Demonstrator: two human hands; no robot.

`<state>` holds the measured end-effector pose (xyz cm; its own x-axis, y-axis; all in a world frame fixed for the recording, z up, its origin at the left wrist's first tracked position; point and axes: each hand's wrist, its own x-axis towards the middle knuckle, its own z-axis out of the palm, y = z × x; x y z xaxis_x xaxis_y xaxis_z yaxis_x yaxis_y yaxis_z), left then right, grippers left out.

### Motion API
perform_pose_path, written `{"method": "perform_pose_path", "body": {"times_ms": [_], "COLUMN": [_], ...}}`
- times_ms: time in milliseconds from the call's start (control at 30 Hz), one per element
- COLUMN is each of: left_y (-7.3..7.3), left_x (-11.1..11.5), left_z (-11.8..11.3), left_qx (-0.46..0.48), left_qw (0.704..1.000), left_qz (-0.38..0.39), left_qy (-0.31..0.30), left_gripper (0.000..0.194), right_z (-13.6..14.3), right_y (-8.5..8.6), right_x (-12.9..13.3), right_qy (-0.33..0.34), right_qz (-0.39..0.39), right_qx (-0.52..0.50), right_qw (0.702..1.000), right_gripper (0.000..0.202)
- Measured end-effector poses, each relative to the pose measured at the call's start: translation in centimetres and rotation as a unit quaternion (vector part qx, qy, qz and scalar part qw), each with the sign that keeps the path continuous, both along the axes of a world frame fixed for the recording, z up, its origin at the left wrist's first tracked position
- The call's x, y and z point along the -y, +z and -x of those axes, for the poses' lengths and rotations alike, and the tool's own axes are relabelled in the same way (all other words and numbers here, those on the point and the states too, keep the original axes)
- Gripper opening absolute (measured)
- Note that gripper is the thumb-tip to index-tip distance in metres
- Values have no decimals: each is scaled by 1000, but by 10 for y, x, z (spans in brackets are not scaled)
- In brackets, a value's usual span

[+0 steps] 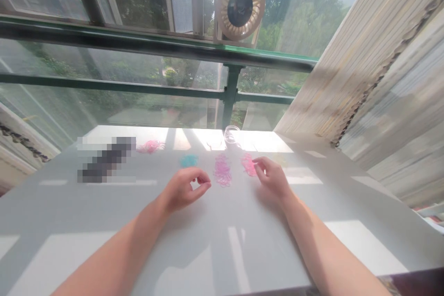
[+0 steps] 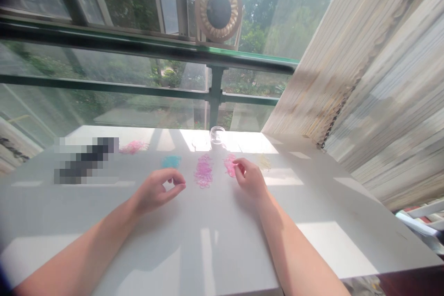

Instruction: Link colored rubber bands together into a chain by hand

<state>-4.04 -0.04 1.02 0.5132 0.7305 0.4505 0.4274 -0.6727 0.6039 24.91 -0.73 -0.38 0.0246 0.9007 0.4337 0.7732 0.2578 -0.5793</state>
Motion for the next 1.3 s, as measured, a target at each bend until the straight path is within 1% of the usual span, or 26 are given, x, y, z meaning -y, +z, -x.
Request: {"method": "perform_pose_path", "body": {"times_ms": [100,167,233,333,433,500,567,633,700,833,933,1100,1300], "left_y": [-2,-3,-5,-7,-10,-15,-20,-24,-28,-30,-30,-33,-34], "left_x": [0,-4,-11,-27,-43,-52,-58,-62,-65,-71,-74,-77,-86], "left_z": [0,2,9,28,54,71,85,93,94,81,70,63,59], "left_qx": [-1,-6,-15,-22,-60,-73,-81,-87,-96,-129,-163,-211,-240], "left_qw": [999,997,992,972,934,914,900,892,891,902,903,885,868], "left_qz": [16,34,46,62,103,117,123,120,111,81,65,73,82], "left_qy": [31,68,120,224,338,381,410,428,430,403,393,409,428], "left_gripper": [8,8,11,15,18,21,28,35,38,43,46,47,53], "right_z": [14,22,28,32,32,31,30,31,33,35,35,35,34], "right_y": [1,0,-1,-3,-4,-5,-4,-3,-2,2,5,7,3], "right_x": [8,13,16,18,18,18,18,19,19,20,21,21,19], "right_qy": [95,150,194,224,232,229,228,228,229,227,229,232,234], "right_qz": [7,34,55,100,138,148,158,165,171,189,203,208,204], "right_qx": [15,31,43,53,56,48,43,42,46,50,44,36,40], "right_qw": [995,988,978,968,961,961,960,959,957,954,951,950,950], "right_gripper": [19,19,21,25,28,28,29,29,29,29,28,27,27]}}
